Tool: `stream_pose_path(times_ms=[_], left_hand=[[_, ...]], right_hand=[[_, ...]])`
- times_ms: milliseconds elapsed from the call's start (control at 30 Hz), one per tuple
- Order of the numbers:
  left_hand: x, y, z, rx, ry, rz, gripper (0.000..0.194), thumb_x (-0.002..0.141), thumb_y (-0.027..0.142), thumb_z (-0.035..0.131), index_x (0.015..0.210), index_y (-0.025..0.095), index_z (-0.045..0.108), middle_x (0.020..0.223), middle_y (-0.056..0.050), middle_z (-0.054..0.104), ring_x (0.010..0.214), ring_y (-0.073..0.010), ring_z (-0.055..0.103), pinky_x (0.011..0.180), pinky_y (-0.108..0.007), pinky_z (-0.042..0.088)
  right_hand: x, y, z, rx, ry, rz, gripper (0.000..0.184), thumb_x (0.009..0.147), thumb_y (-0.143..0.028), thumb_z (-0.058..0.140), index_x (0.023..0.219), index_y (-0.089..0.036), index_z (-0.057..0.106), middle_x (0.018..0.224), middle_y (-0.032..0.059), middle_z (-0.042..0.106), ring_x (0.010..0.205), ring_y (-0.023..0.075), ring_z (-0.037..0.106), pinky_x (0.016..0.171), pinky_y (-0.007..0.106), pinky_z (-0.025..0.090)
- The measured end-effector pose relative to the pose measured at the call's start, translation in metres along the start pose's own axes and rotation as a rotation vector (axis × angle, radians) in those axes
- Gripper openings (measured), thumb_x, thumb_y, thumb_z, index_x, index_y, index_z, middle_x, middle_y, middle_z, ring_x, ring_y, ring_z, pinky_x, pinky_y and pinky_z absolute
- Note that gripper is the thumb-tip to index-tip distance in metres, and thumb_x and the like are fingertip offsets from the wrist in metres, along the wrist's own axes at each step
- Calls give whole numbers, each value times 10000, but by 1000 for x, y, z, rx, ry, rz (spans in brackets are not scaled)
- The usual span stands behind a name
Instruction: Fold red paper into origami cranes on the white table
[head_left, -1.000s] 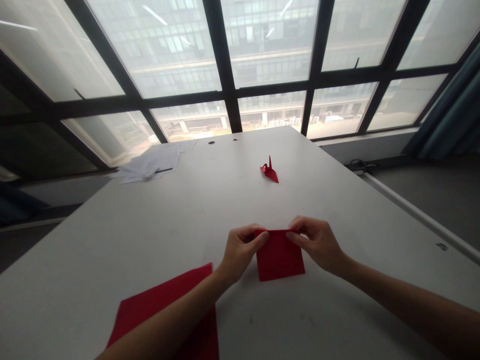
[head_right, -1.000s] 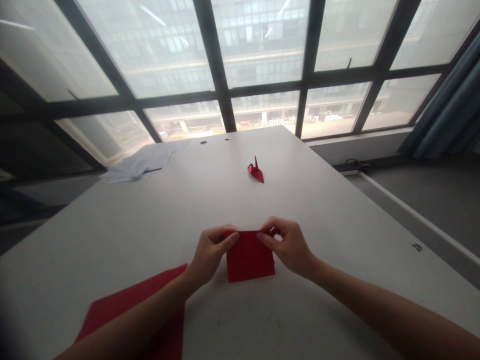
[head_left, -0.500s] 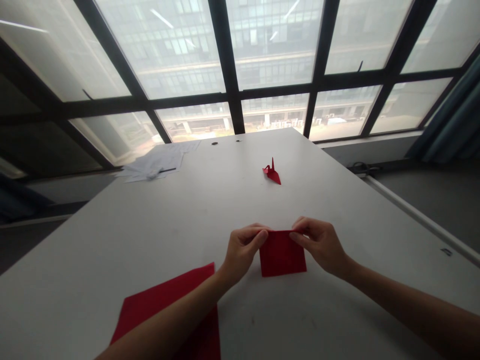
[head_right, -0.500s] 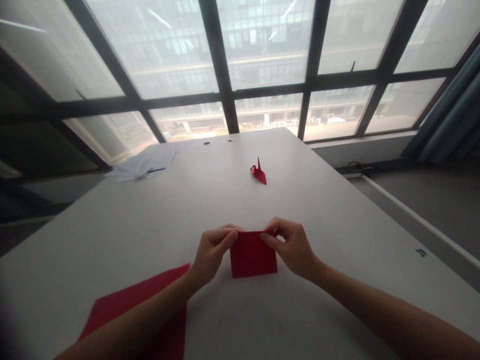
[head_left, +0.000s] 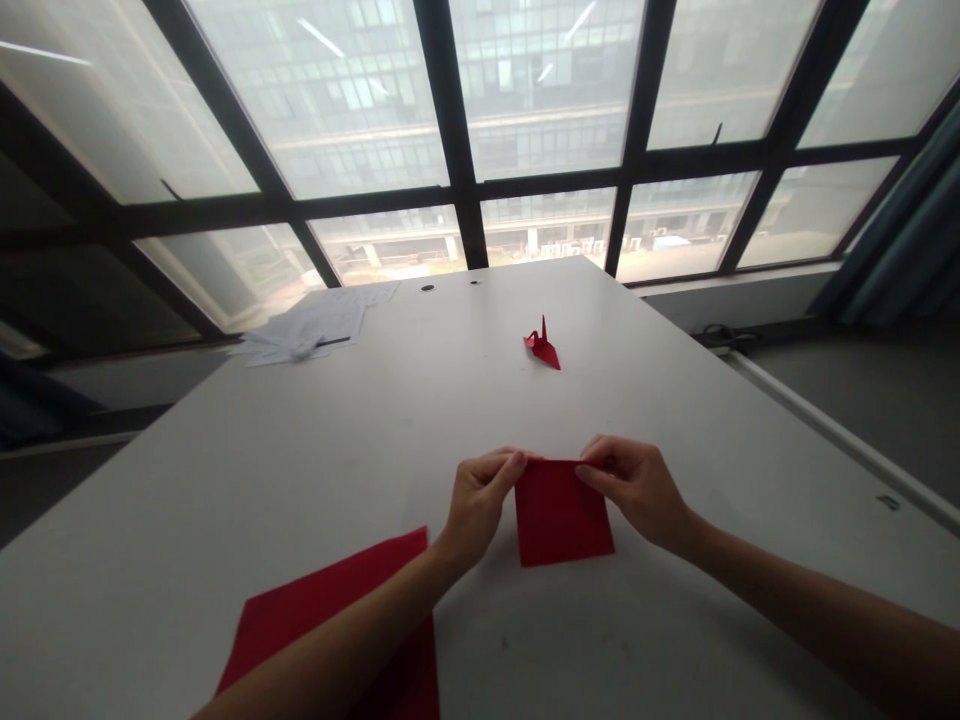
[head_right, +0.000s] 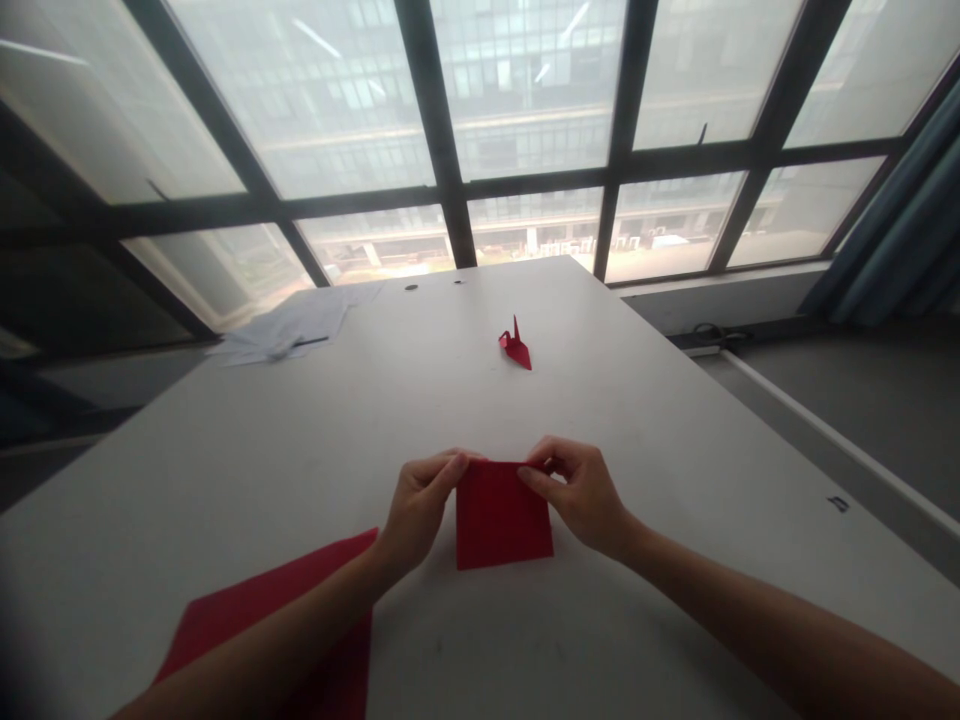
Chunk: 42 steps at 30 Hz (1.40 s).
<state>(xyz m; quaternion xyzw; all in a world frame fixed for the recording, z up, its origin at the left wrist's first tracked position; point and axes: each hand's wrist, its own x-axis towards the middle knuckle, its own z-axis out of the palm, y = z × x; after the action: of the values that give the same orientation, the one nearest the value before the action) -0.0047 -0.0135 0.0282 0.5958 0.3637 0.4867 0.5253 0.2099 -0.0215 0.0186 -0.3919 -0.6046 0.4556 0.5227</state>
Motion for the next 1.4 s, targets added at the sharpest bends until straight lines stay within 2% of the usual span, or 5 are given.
stream_pose_path(times_ms=[733, 967, 1167, 1300, 1400], left_hand=[[1, 2, 2, -18, 33, -25, 186, 830, 322, 745, 819, 142, 793, 823, -84, 700, 703, -162, 601, 580, -241, 482], [1, 1, 3, -32, 34, -26, 174, 843, 307, 736, 851, 144, 796, 826, -83, 702, 704, -152, 595, 579, -230, 473], [1, 3, 5, 56, 2, -22, 179, 849, 312, 726, 838, 145, 789, 845, -90, 724, 712, -168, 622, 602, -243, 486], [-1, 5, 9, 128, -55, -10, 193, 852, 318, 723, 830, 137, 786, 825, -84, 723, 703, -160, 611, 600, -233, 471], [-2, 4, 9, 72, -45, -39, 241, 880, 355, 690, 859, 129, 774, 821, -76, 713, 697, -152, 593, 600, -230, 459]], right_hand=[[0, -1, -2, 32, 23, -50, 246, 880, -392, 681, 749, -184, 691, 761, 41, 655, 676, 163, 559, 580, 278, 461], [2, -2, -3, -130, -2, -65, 161, 895, -336, 660, 834, -197, 713, 778, 36, 677, 725, 184, 603, 634, 300, 497], [2, -11, -6, -318, -4, -220, 172, 815, -252, 746, 980, -213, 712, 943, 52, 696, 864, 209, 630, 762, 335, 504], [-1, -15, -5, -348, -92, -155, 46, 860, -205, 682, 848, -200, 726, 800, 30, 680, 723, 171, 607, 638, 290, 478], [-2, -16, -5, -316, -103, -106, 109, 875, -199, 653, 787, -188, 718, 742, 21, 671, 674, 158, 585, 592, 274, 451]])
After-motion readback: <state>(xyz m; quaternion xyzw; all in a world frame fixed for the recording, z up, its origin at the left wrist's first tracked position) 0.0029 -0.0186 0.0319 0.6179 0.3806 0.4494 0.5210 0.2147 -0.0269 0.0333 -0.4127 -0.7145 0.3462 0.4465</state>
